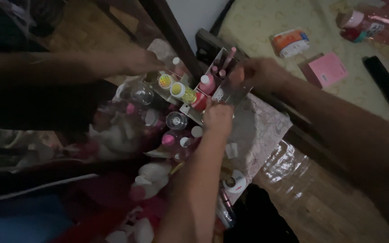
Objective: The person organizes a cluttered vanity area by picking up various cosmetic bottles, tubes, and boxes, then placing them into a multi-compartment organizer and on the surrounding surface. The person handles items one at a time, occasionally moving them between the organizer and the bed.
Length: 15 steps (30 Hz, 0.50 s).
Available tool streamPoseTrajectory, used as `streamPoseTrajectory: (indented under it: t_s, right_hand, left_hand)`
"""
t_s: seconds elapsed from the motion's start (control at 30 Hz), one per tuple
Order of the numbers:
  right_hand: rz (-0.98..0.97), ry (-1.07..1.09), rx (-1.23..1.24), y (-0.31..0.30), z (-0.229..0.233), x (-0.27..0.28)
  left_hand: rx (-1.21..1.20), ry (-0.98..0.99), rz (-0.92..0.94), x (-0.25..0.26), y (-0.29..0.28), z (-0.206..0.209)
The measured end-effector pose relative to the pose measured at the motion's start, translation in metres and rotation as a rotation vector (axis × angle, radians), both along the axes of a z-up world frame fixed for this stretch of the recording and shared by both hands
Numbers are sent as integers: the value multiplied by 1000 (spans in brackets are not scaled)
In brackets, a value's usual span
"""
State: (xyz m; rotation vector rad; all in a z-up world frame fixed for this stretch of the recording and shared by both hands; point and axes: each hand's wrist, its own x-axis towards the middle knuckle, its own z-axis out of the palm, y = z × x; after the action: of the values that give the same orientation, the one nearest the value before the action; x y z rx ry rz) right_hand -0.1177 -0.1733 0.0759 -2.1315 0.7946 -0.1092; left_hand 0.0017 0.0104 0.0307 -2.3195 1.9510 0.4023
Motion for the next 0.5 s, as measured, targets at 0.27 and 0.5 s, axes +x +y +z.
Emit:
streamPoseTrajectory:
  t_s: [0.27,0.5]
  right_hand:
    - [-97,-59,-236,-23,10,61]
    - [-170,30,-240,-26,0,76]
  left_hand:
    - [29,-36,30,-2,-5,-22]
    - [-37,-93,0,-2,-1,-31]
